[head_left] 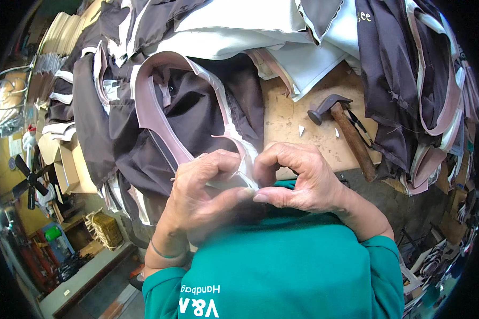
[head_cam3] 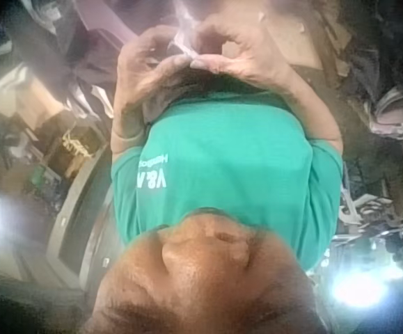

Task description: The person hand-sews a dark-colored handbag with pink trim. They use a hammer to flatten seams and a small tool to adjust stitching. The person works on the bag's edges and seams, occasionally turning the bag to access different areas.

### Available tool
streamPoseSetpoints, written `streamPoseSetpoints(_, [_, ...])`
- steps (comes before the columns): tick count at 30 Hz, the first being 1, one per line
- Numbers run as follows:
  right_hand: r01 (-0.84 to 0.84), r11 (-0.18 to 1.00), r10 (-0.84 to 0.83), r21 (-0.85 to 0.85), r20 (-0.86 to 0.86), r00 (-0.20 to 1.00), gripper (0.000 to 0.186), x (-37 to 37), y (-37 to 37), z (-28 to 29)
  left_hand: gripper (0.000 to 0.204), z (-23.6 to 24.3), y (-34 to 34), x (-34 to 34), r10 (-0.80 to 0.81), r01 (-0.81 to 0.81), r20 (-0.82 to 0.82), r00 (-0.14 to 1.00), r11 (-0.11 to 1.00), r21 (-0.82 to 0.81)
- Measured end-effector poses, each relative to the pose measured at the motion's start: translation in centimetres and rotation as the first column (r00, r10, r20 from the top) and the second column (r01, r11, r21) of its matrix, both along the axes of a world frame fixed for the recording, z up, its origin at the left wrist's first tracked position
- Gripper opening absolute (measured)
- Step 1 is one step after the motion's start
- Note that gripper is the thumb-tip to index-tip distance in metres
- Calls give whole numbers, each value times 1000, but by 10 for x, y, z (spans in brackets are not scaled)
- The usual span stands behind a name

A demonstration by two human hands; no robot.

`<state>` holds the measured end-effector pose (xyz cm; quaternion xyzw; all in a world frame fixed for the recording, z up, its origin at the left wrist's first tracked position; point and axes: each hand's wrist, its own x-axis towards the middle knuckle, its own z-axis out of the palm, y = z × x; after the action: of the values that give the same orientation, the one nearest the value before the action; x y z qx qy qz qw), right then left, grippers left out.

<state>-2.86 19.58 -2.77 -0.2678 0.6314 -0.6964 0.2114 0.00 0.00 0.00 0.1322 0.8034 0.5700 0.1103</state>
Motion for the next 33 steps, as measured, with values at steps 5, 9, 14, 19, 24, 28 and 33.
streamPoseSetpoints(5, [0, 1000, 0, -4, 57, 998, 15, 0, 0, -2, 24, 0, 2, 0, 2, -10, -92, 996, 997, -77])
streamPoseSetpoints(9, [52, 999, -52, 3, 1, 999, 14, 2, -3, -7, 24, 0, 2, 3, 19, -25, -52, 998, 992, -120])
streamPoseSetpoints(14, [119, 991, -105, 58, -196, 975, 13, 9, -17, -8, 26, -3, 6, 12, 177, -174, -10, 984, 961, -215])
streamPoseSetpoints(19, [18, 999, -14, 31, -105, 994, 13, 3, -20, -9, 20, 2, -4, 14, 186, -182, -12, 982, 946, -266])
streamPoseSetpoints(24, [109, 984, -159, -143, -407, 899, 18, -23, -36, -15, 17, 19, -10, 14, 137, -127, 111, 984, 988, -92])
streamPoseSetpoints(28, [-214, 973, 189, -90, -222, 957, 19, -31, -34, -13, 15, 24, -15, 17, 142, -139, 200, 970, 990, -26])
streamPoseSetpoints(33, [-212, 977, 215, 34, -192, 958, 15, -23, -29, -3, 12, 27, -16, 16, 98, -96, 286, 953, 995, -21])
